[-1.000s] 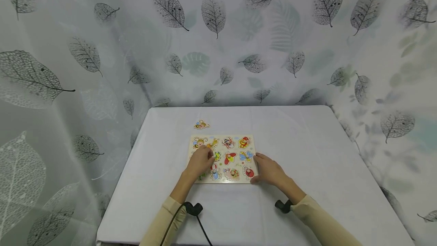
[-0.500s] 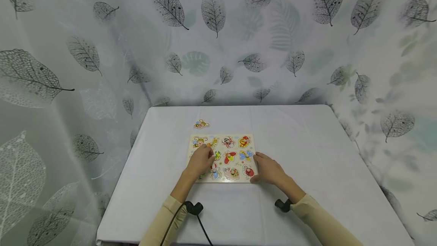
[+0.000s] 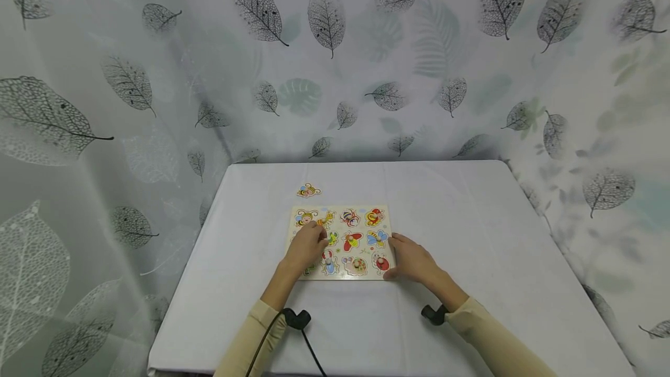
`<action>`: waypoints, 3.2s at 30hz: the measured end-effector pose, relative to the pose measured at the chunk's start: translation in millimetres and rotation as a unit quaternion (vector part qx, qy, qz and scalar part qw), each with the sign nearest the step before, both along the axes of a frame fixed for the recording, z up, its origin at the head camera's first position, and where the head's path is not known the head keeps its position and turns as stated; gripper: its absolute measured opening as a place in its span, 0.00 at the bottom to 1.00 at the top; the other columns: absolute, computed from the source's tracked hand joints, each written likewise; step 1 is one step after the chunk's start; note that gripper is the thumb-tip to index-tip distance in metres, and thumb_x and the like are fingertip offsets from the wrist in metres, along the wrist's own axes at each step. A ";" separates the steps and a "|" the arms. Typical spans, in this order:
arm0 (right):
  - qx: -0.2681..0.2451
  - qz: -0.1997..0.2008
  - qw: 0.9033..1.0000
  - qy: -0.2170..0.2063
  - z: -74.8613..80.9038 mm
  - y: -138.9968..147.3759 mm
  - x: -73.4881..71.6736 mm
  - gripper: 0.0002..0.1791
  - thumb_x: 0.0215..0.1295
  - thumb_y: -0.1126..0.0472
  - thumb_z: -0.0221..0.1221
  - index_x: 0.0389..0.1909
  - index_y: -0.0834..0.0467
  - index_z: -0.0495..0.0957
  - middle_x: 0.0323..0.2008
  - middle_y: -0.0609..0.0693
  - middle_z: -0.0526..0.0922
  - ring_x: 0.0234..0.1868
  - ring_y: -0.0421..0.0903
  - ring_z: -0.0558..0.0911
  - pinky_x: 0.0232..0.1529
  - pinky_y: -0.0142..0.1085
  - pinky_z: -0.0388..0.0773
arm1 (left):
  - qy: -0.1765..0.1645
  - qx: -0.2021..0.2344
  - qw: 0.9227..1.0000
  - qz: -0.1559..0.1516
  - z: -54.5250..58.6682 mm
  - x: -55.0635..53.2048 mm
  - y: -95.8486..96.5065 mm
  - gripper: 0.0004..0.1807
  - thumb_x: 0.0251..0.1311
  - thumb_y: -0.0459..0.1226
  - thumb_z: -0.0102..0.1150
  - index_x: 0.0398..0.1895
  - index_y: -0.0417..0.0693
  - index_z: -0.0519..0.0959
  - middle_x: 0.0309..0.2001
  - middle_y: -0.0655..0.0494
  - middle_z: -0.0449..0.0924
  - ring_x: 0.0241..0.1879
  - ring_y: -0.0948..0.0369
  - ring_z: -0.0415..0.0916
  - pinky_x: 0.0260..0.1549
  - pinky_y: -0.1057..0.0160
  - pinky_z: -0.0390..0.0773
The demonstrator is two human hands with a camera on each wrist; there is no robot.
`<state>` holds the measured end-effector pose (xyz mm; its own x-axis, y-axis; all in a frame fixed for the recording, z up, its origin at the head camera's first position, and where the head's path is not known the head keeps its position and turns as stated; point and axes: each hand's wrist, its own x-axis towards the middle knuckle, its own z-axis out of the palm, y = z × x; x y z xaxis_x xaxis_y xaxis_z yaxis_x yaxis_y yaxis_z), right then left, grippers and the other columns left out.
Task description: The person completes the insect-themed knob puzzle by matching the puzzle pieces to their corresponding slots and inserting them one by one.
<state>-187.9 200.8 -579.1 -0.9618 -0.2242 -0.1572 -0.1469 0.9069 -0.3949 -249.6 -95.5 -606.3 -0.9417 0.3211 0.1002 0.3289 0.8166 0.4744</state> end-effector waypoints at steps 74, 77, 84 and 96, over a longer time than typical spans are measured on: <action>-0.006 -0.013 1.000 -0.002 -5.5 2.4 1.9 0.57 0.41 0.48 0.85 0.72 0.66 0.71 0.75 0.62 0.69 0.75 0.61 0.69 0.72 0.57 0.71 | -0.008 -0.031 0.998 0.060 10.9 -151.8 -23.1 0.09 0.71 0.28 0.61 0.48 0.33 0.86 0.49 0.42 0.78 0.52 0.46 0.79 0.56 0.51 0.83; -0.007 -0.015 1.000 -0.002 -4.6 1.5 2.4 0.57 0.40 0.48 0.85 0.71 0.66 0.71 0.74 0.62 0.69 0.75 0.61 0.69 0.71 0.57 0.71 | -0.002 -0.033 0.997 0.065 9.4 -152.9 -23.4 0.07 0.70 0.28 0.62 0.46 0.34 0.86 0.48 0.43 0.79 0.51 0.47 0.80 0.54 0.51 0.83; -0.005 -0.016 1.000 -0.002 -5.6 0.5 2.5 0.57 0.40 0.48 0.85 0.71 0.66 0.71 0.75 0.62 0.69 0.75 0.61 0.69 0.72 0.57 0.71 | 0.015 -0.037 0.997 0.063 3.3 -157.3 -25.3 0.06 0.69 0.27 0.64 0.45 0.35 0.86 0.47 0.43 0.79 0.50 0.47 0.80 0.53 0.52 0.84; -0.009 -0.009 1.000 0.004 -5.1 -1.3 2.4 0.57 0.40 0.48 0.85 0.71 0.67 0.71 0.74 0.63 0.69 0.74 0.62 0.69 0.71 0.57 0.72 | 0.052 -0.020 0.997 0.052 26.5 -137.2 -35.4 0.07 0.71 0.28 0.61 0.45 0.34 0.86 0.47 0.41 0.79 0.50 0.45 0.78 0.55 0.50 0.82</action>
